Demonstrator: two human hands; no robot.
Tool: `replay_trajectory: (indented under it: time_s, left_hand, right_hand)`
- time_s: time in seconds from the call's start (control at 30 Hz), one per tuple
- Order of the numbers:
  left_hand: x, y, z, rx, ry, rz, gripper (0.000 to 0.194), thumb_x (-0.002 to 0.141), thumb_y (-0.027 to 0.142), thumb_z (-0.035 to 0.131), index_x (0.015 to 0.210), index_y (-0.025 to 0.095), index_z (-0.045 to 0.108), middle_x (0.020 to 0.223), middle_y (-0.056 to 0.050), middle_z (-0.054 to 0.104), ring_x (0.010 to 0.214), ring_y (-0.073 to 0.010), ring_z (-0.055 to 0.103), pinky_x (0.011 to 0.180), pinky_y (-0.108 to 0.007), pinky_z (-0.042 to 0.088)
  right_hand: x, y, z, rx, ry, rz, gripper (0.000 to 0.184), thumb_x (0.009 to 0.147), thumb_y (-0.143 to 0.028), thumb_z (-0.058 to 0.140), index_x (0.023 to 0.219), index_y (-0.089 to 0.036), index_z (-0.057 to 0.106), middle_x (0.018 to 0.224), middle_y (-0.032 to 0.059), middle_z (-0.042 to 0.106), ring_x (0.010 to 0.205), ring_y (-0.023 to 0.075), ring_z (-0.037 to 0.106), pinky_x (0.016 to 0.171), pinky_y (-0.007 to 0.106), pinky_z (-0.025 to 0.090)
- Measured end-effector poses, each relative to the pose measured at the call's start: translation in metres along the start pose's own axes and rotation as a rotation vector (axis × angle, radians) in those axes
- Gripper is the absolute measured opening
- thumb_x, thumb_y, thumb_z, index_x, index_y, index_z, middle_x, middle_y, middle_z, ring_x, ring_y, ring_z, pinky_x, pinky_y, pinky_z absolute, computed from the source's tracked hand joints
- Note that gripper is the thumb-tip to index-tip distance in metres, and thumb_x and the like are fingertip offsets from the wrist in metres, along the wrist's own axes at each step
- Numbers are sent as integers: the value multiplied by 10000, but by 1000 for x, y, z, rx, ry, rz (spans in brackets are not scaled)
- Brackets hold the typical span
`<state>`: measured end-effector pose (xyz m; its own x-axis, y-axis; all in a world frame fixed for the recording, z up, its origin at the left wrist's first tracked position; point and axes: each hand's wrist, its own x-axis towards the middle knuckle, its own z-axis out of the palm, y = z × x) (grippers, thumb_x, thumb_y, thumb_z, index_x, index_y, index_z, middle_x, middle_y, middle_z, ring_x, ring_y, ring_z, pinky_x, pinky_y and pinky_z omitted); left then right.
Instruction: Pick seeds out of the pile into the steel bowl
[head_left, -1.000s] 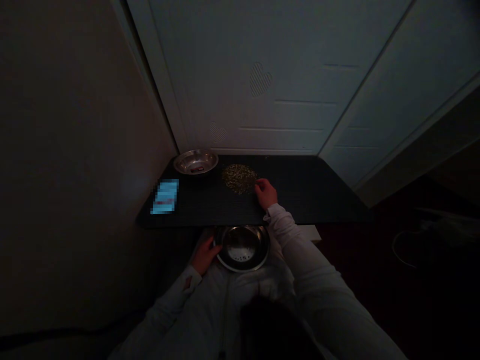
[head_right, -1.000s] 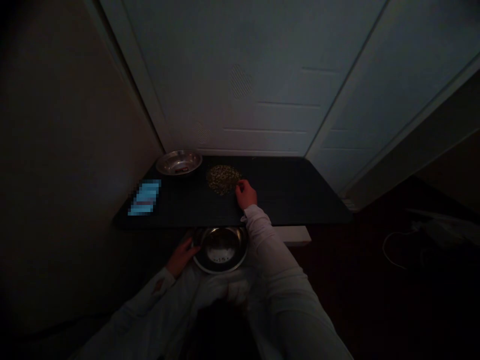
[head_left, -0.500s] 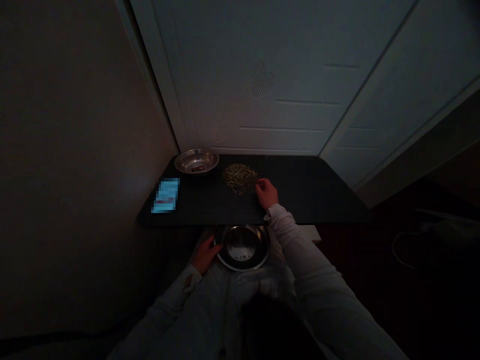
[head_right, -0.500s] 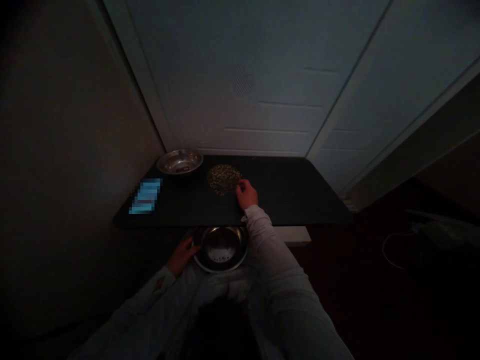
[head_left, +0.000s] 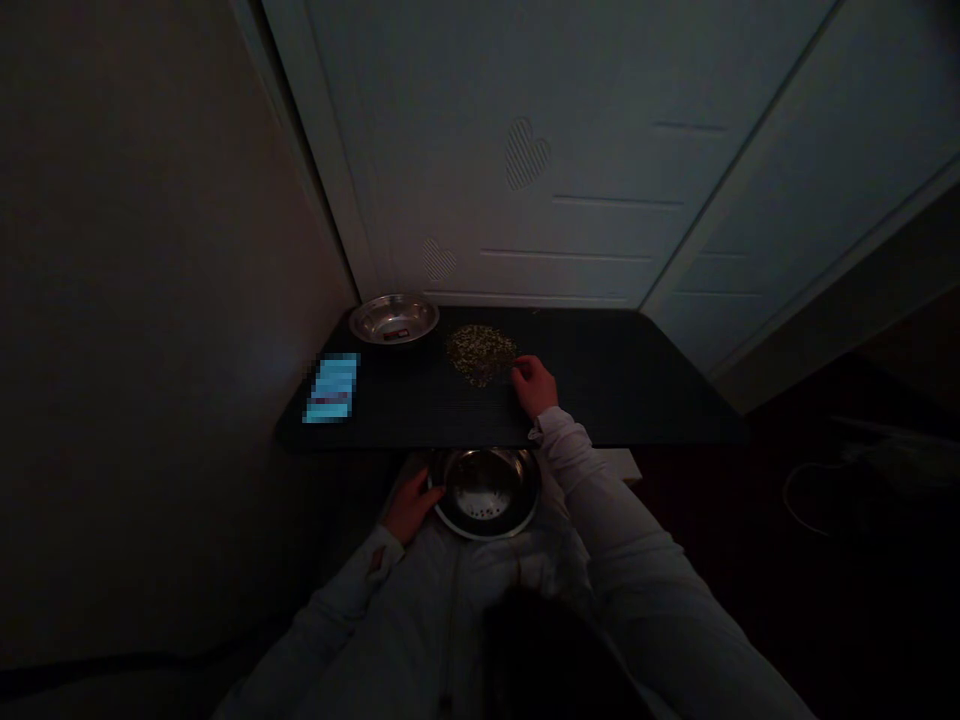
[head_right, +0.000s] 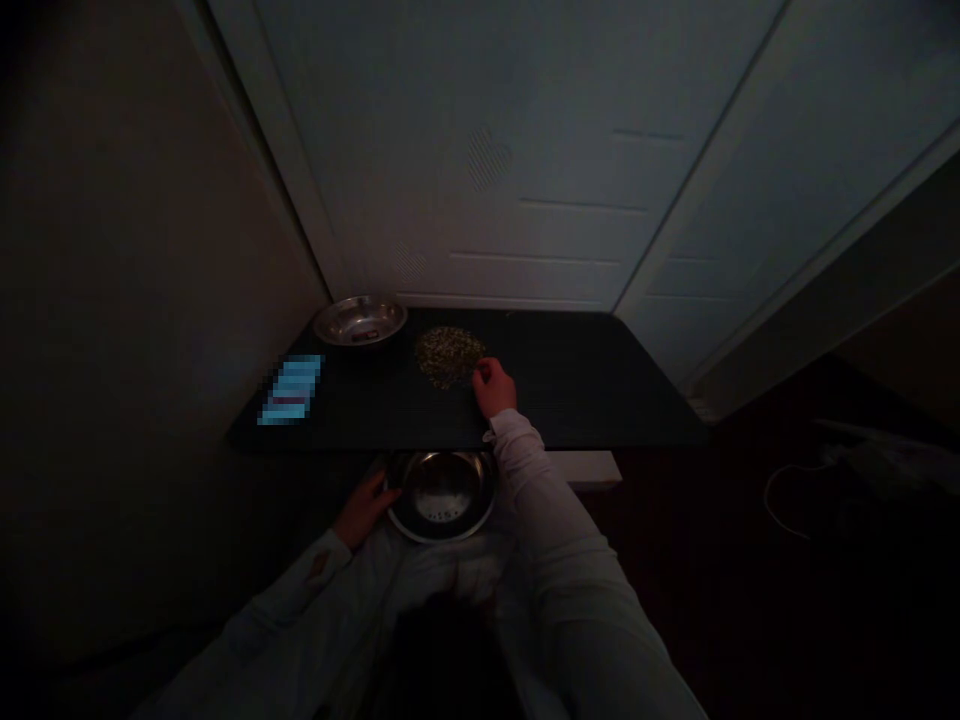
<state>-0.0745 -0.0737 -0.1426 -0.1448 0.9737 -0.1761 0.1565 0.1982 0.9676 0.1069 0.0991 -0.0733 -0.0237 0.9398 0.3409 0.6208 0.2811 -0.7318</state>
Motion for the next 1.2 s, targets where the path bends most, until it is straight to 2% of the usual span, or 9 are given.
replay_trajectory:
  time_s: [0.33, 0.7, 1.2]
  left_hand:
    - [-2, 6, 1, -8, -7, 1, 445, 608, 281, 538, 1024, 124, 548, 1066, -79, 594, 1009, -243, 501, 887, -367, 344]
    - [0, -2, 1, -13, -11, 9, 455, 612, 286, 541, 1031, 111, 539, 1090, -92, 576, 1029, -246, 484, 888, -360, 341]
    - [-1, 4, 1, -4, -11, -2, 433, 601, 283, 537, 999, 113, 555, 1069, -84, 592, 1001, -243, 505, 882, -357, 348]
  right_hand:
    - [-1, -2, -1, -8, -18, -24, 248, 703, -305, 415, 892, -187, 523, 732, 26, 584, 609, 129, 511, 608, 260, 389]
    - [-2, -2, 1, -10, -57, -70, 235, 702, -291, 433, 891, -184, 523, 711, 19, 581, 597, 121, 505, 606, 249, 387]
    - [-3, -1, 1, 18, -97, -104, 213, 697, -284, 449, 867, -182, 527, 706, 11, 579, 610, 115, 516, 610, 243, 401]
